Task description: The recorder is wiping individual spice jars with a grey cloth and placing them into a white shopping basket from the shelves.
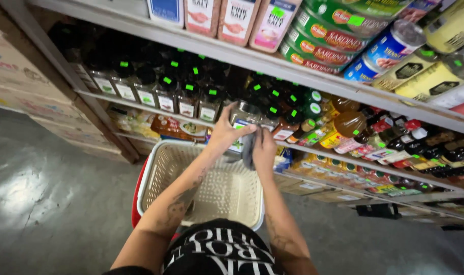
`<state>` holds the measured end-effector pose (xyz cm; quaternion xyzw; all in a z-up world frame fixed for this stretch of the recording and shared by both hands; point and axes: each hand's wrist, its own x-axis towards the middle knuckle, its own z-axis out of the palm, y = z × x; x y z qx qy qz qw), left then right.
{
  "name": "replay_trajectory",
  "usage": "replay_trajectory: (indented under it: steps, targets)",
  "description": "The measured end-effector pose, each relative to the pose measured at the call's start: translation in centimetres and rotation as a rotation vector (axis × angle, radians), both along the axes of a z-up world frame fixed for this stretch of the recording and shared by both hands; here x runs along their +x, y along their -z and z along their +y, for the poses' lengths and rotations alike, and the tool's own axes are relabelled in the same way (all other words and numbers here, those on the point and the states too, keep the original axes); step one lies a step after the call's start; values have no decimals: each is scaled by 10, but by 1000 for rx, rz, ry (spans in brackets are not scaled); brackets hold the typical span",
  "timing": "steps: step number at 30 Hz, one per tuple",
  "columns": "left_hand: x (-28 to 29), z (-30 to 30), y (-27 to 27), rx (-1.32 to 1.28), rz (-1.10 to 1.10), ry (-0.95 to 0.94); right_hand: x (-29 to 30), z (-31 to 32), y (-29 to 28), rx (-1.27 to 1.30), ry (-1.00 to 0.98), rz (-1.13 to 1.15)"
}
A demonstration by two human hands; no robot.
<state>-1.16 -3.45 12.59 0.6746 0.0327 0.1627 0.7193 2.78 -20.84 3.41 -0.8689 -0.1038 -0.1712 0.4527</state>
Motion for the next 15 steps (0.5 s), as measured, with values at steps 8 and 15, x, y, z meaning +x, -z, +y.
replay_trajectory:
  steps: [8, 15]
  targets:
    - [-19, 6, 17, 704, -83, -4, -45, 36, -172, -177, -387, -406]
    - [-32, -6, 0, 811, -152, -100, 49, 11, -87, 691, -415, 448]
